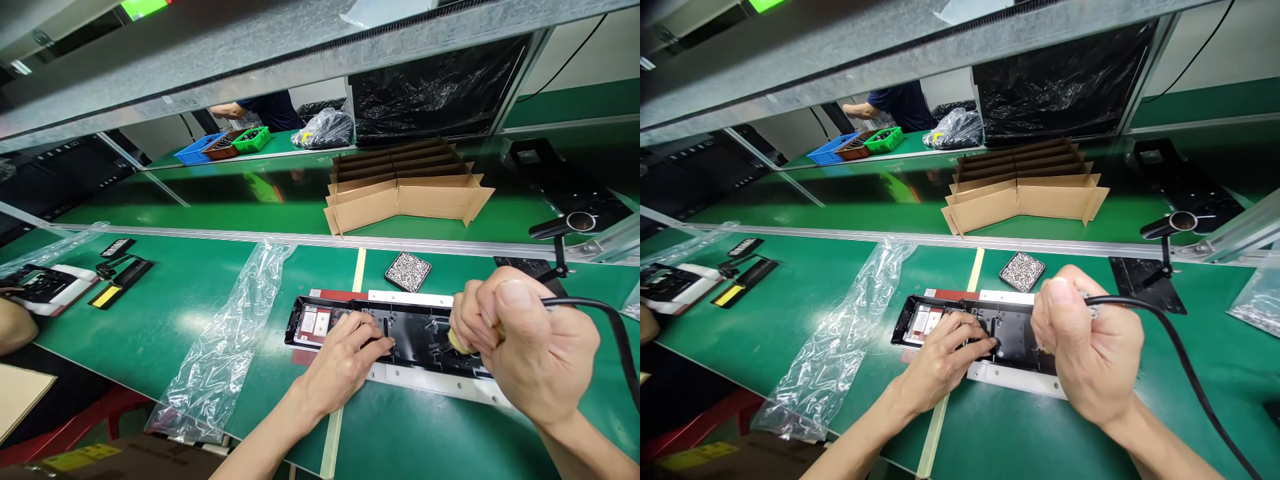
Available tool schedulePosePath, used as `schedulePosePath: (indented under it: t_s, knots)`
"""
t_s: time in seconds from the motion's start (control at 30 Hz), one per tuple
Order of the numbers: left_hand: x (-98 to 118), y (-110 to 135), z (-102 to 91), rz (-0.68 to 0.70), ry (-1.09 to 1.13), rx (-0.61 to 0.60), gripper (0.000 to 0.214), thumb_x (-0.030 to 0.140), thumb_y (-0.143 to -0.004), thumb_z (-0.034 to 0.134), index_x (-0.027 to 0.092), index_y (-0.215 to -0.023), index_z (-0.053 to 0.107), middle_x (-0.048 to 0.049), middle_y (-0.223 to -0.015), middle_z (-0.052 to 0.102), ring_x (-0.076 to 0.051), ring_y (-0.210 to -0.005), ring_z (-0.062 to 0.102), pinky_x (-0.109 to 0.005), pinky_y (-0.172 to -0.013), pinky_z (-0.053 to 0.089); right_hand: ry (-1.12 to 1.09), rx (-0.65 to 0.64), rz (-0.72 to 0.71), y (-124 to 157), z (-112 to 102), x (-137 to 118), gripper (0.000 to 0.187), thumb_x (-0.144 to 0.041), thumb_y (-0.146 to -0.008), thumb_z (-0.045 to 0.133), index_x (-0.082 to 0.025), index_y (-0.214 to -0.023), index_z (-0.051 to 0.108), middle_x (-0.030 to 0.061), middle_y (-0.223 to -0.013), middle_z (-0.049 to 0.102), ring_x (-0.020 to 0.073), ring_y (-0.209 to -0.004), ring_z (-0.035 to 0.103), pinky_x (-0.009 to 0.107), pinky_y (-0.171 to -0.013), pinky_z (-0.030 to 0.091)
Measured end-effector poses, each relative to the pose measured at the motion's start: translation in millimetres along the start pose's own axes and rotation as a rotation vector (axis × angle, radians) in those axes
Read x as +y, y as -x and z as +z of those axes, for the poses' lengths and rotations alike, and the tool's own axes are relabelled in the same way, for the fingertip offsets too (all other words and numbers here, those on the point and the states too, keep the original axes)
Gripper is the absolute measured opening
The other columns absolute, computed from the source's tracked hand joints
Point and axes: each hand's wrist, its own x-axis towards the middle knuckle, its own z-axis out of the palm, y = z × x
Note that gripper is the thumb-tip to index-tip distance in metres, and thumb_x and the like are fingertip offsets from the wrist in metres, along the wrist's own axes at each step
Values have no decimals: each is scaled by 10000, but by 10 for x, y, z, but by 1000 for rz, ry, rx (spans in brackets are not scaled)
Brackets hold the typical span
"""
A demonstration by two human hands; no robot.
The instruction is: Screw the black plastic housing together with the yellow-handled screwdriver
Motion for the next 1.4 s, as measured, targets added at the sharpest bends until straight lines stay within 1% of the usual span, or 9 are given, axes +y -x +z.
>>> schedulePosePath:
  t_s: [0.2,0.3,0.4,0.47,0.57,0.67,1.13,1.27,1.4]
  knots:
    - [53,42,-4,44,-66,-10,267,108,-979,606,195,-1216,695,-40,-1017,700,-182,-1113,568,-298,-838,482,-17,18,16,12,24,8,508,-457,-1017,618,-193,-618,448,-17,-517,374,91,-441,380,229,-375,306]
    - [-35,-63,-23,-30,-4,-13,265,137,-995,598,238,-1213,711,-29,-1063,717,-164,-1080,580,-304,-854,474,-21,16,25,12,4,51,516,-452,-1029,597,-190,-614,437,-20,-517,372,89,-446,373,218,-378,309]
    - [-326,-343,49,-174,60,-48,242,291,-1043,546,276,-1177,746,-36,-1136,732,-171,-1067,592,-356,-943,485,-10,0,1,7,-34,110,523,-437,-1036,585,-182,-605,432,-17,-532,386,87,-459,390,212,-390,323]
    - [-588,-609,170,-222,108,-147,289,350,-1055,511,265,-1170,762,-46,-1085,748,-180,-1045,600,-386,-1013,483,-12,-11,-8,10,-57,140,513,-422,-1043,572,-180,-612,433,-17,-543,392,89,-468,401,212,-399,337]
    - [-916,-1000,411,-289,131,-266,278,317,-1038,528,237,-1117,782,-49,-1023,758,-201,-1073,605,-373,-1031,493,-28,-4,5,24,-75,150,503,-420,-1050,558,-184,-630,414,-24,-545,374,89,-475,391,211,-409,343]
    - [-1038,-1253,604,-279,114,-296,229,263,-1001,569,208,-1026,790,-57,-999,755,-221,-1078,599,-366,-1012,501,-27,22,25,29,-78,130,516,-435,-1042,572,-186,-625,396,-27,-547,364,87,-478,387,209,-413,342]
    - [-953,-1446,787,-94,41,-408,239,163,-952,533,124,-792,707,-128,-944,684,-262,-1075,560,-408,-996,484,-19,2,27,32,-115,117,506,-426,-1053,549,-189,-632,401,-24,-542,365,93,-471,395,223,-404,364]
    - [-845,-1510,609,-151,86,-381,224,129,-938,539,127,-778,696,-106,-898,706,-230,-1017,595,-387,-1012,488,-14,0,10,6,-97,86,512,-431,-1048,558,-190,-622,412,-24,-529,355,93,-460,383,227,-397,346]
    - [-697,-1424,221,-306,150,-307,178,104,-909,557,141,-847,720,-46,-865,733,-183,-939,633,-305,-919,509,-3,-7,13,-13,-73,76,521,-442,-1045,567,-189,-614,421,-20,-534,369,93,-459,389,231,-394,343]
